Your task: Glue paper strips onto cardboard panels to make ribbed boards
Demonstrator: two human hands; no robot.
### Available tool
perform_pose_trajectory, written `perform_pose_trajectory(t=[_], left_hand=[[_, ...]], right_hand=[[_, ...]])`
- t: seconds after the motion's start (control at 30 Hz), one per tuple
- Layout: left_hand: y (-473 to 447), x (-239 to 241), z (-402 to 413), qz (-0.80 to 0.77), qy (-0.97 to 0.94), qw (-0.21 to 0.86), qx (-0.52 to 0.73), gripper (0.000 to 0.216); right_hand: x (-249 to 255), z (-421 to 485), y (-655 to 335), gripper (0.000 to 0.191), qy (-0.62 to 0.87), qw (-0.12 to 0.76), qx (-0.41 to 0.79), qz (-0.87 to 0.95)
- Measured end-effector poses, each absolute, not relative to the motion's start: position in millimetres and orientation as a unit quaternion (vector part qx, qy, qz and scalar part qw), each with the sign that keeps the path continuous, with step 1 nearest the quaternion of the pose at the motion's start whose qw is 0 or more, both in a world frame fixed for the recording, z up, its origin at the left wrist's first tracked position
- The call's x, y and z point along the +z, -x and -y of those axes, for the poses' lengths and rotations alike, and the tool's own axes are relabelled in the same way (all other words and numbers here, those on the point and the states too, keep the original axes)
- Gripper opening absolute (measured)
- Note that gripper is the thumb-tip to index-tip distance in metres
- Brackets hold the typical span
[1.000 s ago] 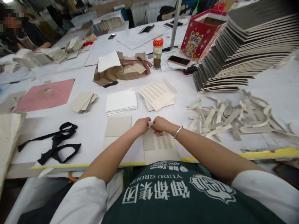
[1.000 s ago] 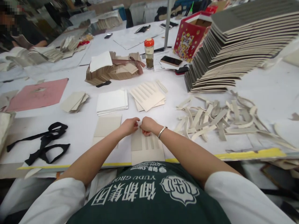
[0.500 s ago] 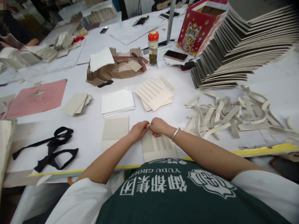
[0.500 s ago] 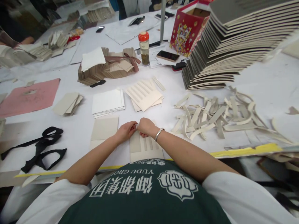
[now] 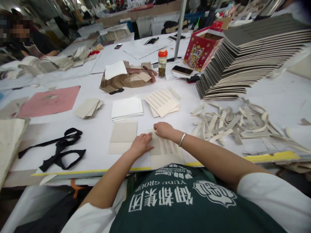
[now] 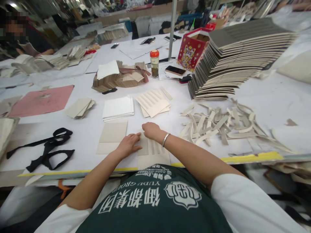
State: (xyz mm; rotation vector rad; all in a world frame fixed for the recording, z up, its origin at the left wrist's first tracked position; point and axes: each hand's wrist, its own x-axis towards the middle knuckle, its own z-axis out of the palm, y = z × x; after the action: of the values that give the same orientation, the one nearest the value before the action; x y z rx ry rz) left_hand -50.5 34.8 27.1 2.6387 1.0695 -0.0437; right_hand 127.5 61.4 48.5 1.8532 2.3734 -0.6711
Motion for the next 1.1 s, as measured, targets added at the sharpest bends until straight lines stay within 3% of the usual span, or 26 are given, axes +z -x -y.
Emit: perform_pose_trajectory(t=[0.33,0.7,1.1], left_hand=[[45,29,-39,-0.388,-0.904,0.172,-0.044,0.055],[46,30,-37,-0.392,-0.9,0.182,-0.05,0.067],[41,36,-39,-0.385,-0.905,0.156,-0.093,0.051]], right_hand=[[40,-75,-117,0.027,-0.524,0.067,-0.191,-0.827],[49,-83,-116,0.029,-0.515,0.088,-0.211,-0.826],[47,-81,-114,0.024,-0.545,0.079,-0.219,-0.805]])
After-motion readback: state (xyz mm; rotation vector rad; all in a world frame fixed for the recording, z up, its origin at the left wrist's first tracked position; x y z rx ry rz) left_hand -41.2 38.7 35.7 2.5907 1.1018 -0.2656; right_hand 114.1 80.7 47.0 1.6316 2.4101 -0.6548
